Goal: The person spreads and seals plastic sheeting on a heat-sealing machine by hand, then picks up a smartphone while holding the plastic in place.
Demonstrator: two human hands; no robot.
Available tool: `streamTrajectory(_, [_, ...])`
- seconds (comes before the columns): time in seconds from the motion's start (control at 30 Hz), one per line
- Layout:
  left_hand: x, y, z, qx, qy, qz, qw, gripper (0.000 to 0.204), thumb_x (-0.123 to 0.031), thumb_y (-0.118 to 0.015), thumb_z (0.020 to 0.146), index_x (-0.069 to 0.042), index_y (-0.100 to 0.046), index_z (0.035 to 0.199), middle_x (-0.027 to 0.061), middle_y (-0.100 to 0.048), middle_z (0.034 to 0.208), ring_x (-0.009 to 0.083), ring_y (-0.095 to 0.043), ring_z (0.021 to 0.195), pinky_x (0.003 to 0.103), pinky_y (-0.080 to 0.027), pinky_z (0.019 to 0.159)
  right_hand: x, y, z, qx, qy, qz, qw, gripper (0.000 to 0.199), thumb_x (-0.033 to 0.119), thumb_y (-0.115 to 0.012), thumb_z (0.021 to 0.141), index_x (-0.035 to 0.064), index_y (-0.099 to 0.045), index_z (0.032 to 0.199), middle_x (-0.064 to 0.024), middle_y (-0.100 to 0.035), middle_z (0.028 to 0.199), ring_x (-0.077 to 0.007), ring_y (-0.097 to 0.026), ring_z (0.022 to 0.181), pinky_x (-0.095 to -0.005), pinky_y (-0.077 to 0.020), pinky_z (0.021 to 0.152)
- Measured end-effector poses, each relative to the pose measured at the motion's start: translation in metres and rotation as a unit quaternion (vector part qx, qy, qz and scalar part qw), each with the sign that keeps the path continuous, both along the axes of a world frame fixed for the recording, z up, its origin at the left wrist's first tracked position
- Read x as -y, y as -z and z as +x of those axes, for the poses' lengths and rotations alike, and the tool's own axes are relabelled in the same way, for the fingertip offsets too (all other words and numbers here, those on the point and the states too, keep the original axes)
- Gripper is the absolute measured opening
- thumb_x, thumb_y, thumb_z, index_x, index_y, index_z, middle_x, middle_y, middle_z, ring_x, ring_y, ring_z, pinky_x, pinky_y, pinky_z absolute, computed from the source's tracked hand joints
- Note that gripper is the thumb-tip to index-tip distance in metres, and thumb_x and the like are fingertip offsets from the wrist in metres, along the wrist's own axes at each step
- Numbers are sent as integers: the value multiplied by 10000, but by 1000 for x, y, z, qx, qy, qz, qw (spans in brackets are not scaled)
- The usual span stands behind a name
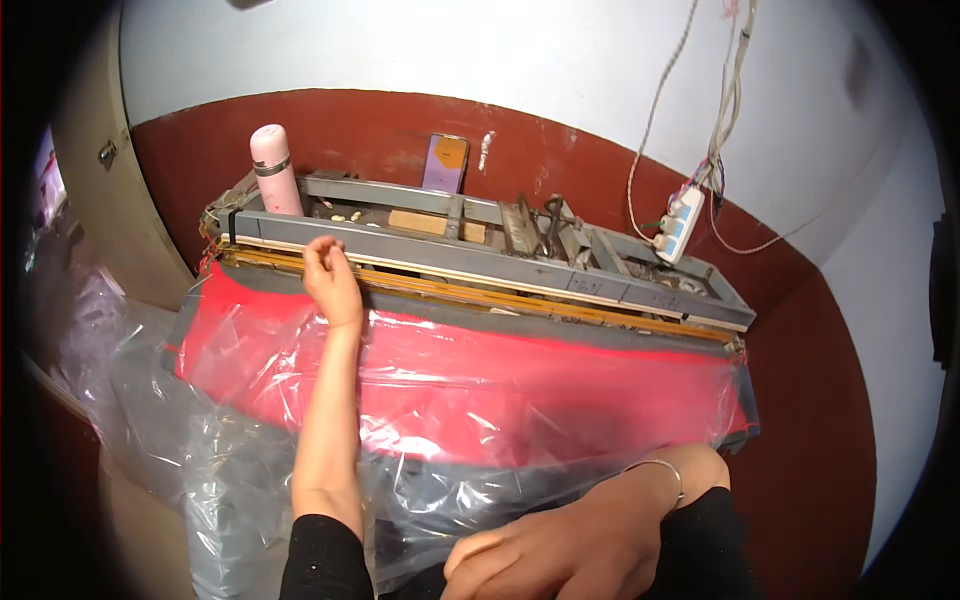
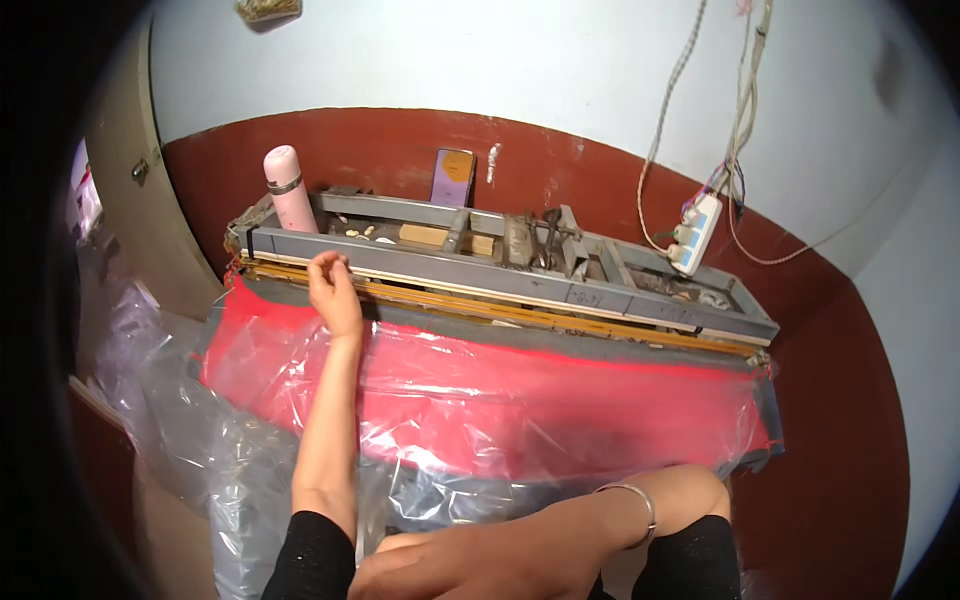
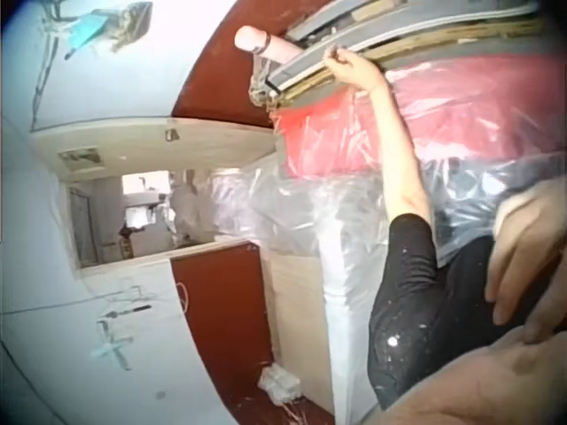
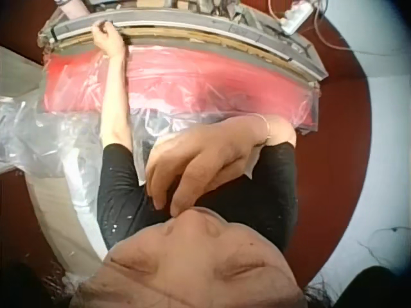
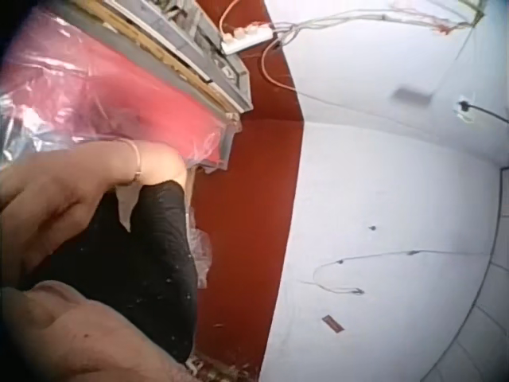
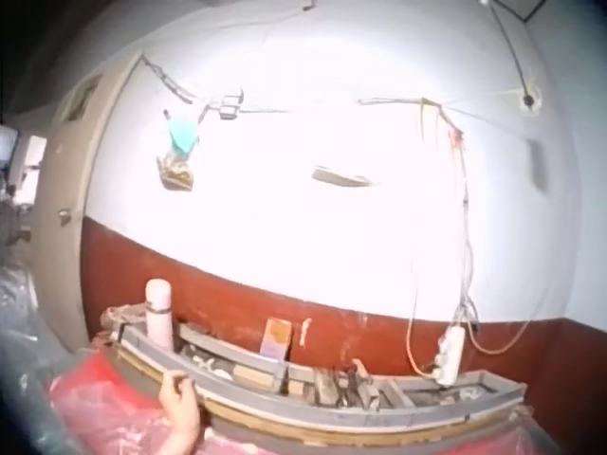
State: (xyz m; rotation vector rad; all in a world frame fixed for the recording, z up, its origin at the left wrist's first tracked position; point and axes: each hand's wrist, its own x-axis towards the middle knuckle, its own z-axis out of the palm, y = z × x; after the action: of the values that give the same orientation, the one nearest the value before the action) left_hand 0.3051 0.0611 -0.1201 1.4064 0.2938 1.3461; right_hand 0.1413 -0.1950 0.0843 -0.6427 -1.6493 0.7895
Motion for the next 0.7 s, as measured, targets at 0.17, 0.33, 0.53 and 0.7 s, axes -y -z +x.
streamTrajectory(0.17, [-9, 14, -1, 10, -10, -20, 1000, 112, -37, -485, 827, 9, -536, 916, 25, -520, 707, 82, -445, 608, 225, -395, 576, -48, 14, 2, 17, -72, 15, 997, 175, 41, -425, 903, -21, -566, 985, -163, -545, 998, -341, -513, 921, -407, -408, 793])
streamTrajectory(0.33, [-11, 7, -9, -34, 10, -43, 998, 123, -36, -464, 838, 16, -518, 936, 24, -524, 739, 69, -449, 662, 205, -393, 625, -67, 37, 44, 179, -59, -140, 972, 311, 49, -543, 804, 37, -542, 1114, -131, -501, 1147, -264, -451, 1109, -341, -349, 940])
streamTrajectory(0.53, [-11, 7, -8, -26, -16, -29, 999, 119, -20, -473, 833, 20, -518, 935, 16, -495, 714, 65, -419, 627, 210, -379, 584, -130, 66, 278, 109, 721, -153, 667, 193, 93, -560, 803, -2, -624, 958, -100, -650, 851, -157, -606, 814, -278, -467, 727])
streamTrajectory(0.7, [5, -4, -2, -39, 39, 8, 998, 115, -11, -487, 833, 19, -523, 938, 15, -511, 714, 60, -429, 609, 206, -380, 557, -96, 144, 460, 167, 792, -309, 499, 224, 65, -514, 840, -18, -589, 1034, -74, -619, 822, -123, -547, 645, -258, -414, 512])
